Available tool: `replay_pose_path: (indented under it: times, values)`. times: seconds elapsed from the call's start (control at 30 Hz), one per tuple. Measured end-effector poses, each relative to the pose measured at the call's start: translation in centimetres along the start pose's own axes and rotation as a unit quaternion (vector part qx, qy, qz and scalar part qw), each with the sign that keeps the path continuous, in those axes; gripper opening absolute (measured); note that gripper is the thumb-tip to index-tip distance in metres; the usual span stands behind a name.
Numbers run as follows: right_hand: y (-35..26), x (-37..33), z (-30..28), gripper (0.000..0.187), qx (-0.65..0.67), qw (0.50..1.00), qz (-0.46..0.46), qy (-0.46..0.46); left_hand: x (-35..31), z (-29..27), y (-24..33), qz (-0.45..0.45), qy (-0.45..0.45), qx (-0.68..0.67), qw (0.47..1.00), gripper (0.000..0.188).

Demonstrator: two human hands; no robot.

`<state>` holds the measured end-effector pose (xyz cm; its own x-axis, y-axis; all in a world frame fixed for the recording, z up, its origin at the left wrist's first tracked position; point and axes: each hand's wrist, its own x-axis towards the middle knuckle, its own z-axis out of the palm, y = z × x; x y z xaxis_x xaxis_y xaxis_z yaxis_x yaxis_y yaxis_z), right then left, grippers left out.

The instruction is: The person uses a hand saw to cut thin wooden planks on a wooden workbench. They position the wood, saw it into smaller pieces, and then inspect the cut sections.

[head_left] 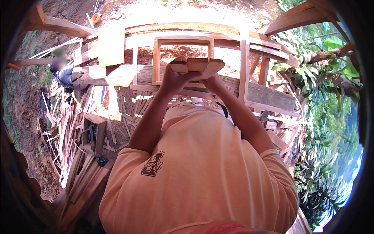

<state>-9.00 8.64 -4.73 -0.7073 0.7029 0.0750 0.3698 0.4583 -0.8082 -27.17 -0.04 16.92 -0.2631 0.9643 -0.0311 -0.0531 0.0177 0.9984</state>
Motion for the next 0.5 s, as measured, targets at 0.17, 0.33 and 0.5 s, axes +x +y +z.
replay_pose_path:
  times: [0.17,0.33,0.5]
  values:
    - [-1.4,0.1,-0.6,0.024,0.010,1.000,-0.017,-0.009,0.1,-0.5,-0.9,0.006,-0.023,-0.001,1.000,0.030]
    - [-2.1,0.9,-1.0,0.040,0.058,0.996,0.026,-0.058,0.5,-0.6,-1.1,0.010,-0.058,0.013,0.998,0.036]
    - [-6.6,1.1,-4.2,0.044,0.088,0.990,0.040,-0.105,0.2,0.0,-0.2,-0.017,-0.054,-0.017,0.998,0.038]
